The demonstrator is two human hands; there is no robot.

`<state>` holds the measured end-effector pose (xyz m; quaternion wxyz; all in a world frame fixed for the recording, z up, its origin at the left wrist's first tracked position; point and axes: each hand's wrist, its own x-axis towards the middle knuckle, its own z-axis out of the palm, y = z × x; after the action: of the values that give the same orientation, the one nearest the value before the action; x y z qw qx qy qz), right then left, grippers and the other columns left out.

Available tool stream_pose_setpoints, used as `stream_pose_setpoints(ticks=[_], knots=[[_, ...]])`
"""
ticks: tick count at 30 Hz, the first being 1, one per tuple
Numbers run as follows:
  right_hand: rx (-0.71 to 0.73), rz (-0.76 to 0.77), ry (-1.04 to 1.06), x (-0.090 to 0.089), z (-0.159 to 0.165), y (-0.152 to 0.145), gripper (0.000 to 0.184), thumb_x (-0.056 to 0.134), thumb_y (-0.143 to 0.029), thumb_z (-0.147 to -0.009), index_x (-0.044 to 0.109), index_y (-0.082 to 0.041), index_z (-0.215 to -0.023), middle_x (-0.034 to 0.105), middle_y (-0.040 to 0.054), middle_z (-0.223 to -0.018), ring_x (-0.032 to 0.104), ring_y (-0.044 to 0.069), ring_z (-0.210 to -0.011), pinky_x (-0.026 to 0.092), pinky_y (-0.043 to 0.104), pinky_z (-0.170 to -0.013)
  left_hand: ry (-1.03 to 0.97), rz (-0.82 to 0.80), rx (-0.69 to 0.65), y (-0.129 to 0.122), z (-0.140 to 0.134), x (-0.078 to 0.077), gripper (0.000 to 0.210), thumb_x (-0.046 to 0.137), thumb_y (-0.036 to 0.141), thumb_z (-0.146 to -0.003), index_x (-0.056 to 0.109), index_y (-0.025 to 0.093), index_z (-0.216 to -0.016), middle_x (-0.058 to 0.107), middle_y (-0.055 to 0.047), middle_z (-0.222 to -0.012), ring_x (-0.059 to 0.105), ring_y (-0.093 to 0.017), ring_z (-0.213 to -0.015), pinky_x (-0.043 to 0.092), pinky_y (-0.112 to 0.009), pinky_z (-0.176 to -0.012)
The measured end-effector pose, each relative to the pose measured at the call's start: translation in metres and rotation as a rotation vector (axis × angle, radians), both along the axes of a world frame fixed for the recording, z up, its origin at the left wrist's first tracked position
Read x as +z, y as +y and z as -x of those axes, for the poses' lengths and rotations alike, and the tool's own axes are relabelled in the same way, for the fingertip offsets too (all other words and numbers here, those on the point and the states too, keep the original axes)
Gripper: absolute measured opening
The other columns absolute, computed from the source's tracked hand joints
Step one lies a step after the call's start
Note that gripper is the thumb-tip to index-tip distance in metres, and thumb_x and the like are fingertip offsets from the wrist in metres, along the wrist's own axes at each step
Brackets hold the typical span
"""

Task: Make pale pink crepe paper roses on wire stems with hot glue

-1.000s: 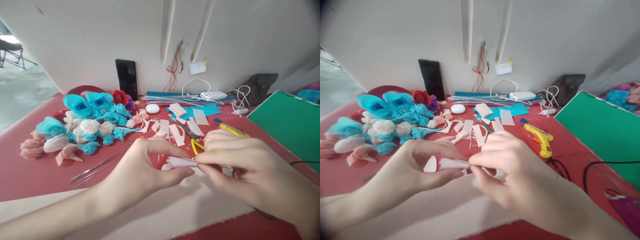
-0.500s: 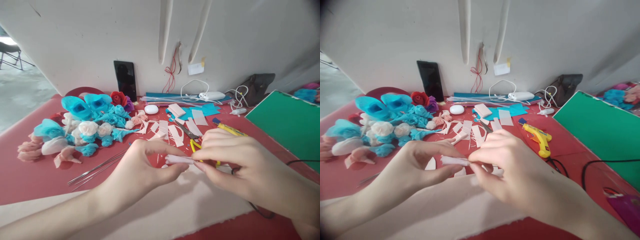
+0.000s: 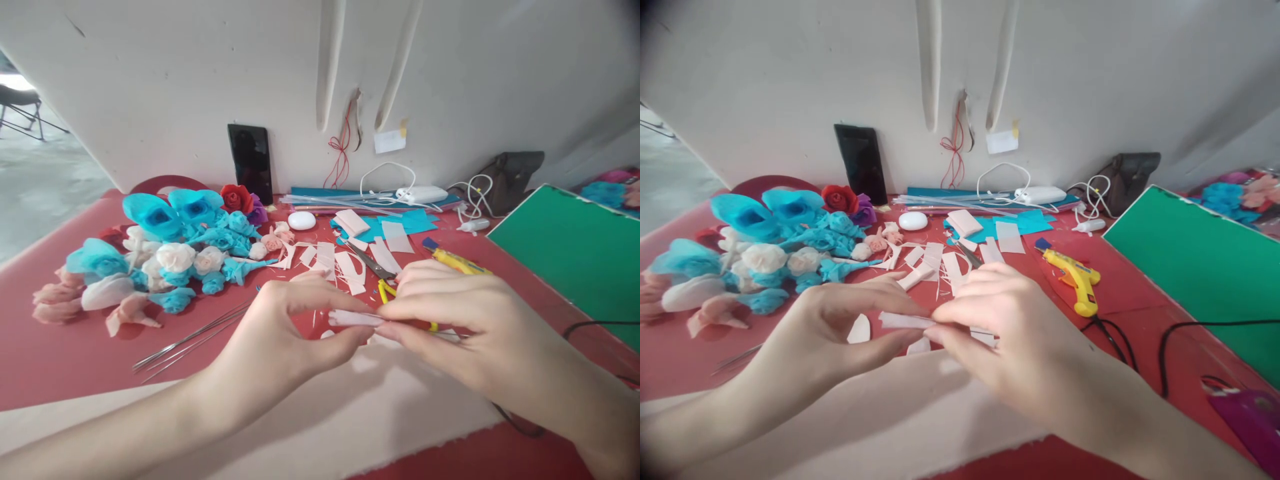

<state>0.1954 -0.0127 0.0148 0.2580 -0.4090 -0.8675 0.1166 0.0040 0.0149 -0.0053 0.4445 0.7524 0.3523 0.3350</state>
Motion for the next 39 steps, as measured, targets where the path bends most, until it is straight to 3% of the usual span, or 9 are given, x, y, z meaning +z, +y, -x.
stream_pose_setpoints(ticks=[9, 15, 22, 26, 30, 34, 37, 39], knots=[[-0.013, 0.11, 0.059, 0.002, 0.001, 0.002, 0.027, 0.053, -0.023, -0.086, 0.054, -0.017, -0.061, 0.044, -0.0027, -0.057, 0.04, 0.008, -0.058, 0.035, 0.023, -0.055, 0.041, 0.059, -0.004, 0.001, 0.002, 0.0, 0.009, 0.065, 0.021, -0.072, 0.071, 0.024, -0.079, 0.07, 0.004, -0.073, 0.064, -0.013, -0.068, 0.048, -0.021, -0.063], [-0.006, 0.154, 0.069, -0.002, -0.002, 0.004, 0.017, 0.056, -0.025, -0.085, 0.061, -0.022, -0.069, 0.051, -0.0036, -0.062, 0.045, 0.009, -0.065, 0.037, 0.022, -0.059, 0.03, 0.073, -0.007, 0.003, 0.002, -0.002, 0.008, 0.065, 0.022, -0.073, 0.071, 0.024, -0.077, 0.07, 0.004, -0.072, 0.063, -0.013, -0.065, 0.048, -0.02, -0.06], [-0.094, 0.307, 0.018, 0.002, -0.001, 0.007, 0.022, 0.052, -0.032, -0.086, 0.065, -0.023, -0.071, 0.057, -0.0051, -0.064, 0.048, 0.009, -0.067, 0.038, 0.022, -0.064, 0.052, 0.173, 0.025, 0.002, 0.002, -0.001, 0.011, 0.064, 0.021, -0.074, 0.072, 0.028, -0.076, 0.071, 0.008, -0.071, 0.064, -0.009, -0.067, 0.046, -0.013, -0.06], [-0.148, 0.338, -0.013, 0.0, -0.004, 0.01, 0.015, 0.053, -0.03, -0.084, 0.067, -0.028, -0.08, 0.06, -0.0057, -0.069, 0.052, 0.01, -0.073, 0.039, 0.022, -0.063, 0.055, 0.204, 0.047, 0.007, -0.001, -0.004, 0.016, 0.062, 0.021, -0.075, 0.073, 0.031, -0.082, 0.072, 0.008, -0.077, 0.065, -0.01, -0.073, 0.048, -0.014, -0.066], [-0.204, 0.254, -0.051, 0.002, -0.011, 0.018, 0.015, 0.054, -0.026, -0.083, 0.068, -0.029, -0.08, 0.065, -0.0062, -0.076, 0.057, 0.01, -0.072, 0.042, 0.021, -0.062, -0.038, 0.192, 0.105, 0.017, -0.002, -0.006, 0.012, 0.065, 0.02, -0.072, 0.074, 0.028, -0.073, 0.073, 0.007, -0.076, 0.066, -0.011, -0.075, 0.048, -0.013, -0.069], [-0.351, -0.085, 0.103, 0.004, -0.021, 0.027, 0.011, 0.058, -0.021, -0.08, 0.067, -0.023, -0.073, 0.068, -0.005, -0.075, 0.061, 0.01, -0.068, 0.045, 0.02, -0.061, -0.094, 0.243, 0.259, 0.027, 0.001, -0.006, 0.009, 0.069, 0.029, -0.069, 0.074, 0.024, -0.073, 0.074, 0.002, -0.073, 0.067, -0.014, -0.072, 0.05, -0.016, -0.062], [-0.409, -0.243, 0.15, -0.001, -0.024, 0.031, 0.009, 0.062, -0.021, -0.077, 0.066, -0.021, -0.069, 0.064, -0.0042, -0.062, 0.057, 0.01, -0.056, 0.042, 0.021, -0.051, -0.091, 0.298, 0.375, 0.032, 0.003, -0.008, 0.013, 0.07, 0.032, -0.068, 0.074, 0.021, -0.075, 0.074, -0.001, -0.078, 0.067, -0.017, -0.078, 0.051, -0.018, -0.063], [-0.408, -0.27, 0.134, -0.006, -0.022, 0.032, 0.019, 0.064, -0.023, -0.075, 0.061, -0.02, -0.057, 0.051, -0.0052, -0.045, 0.045, 0.008, -0.042, 0.033, 0.023, -0.042, -0.09, 0.314, 0.423, 0.035, 0.004, -0.009, 0.015, 0.07, 0.03, -0.068, 0.074, 0.02, -0.078, 0.074, -0.002, -0.08, 0.067, -0.018, -0.081, 0.051, -0.019, -0.065]])
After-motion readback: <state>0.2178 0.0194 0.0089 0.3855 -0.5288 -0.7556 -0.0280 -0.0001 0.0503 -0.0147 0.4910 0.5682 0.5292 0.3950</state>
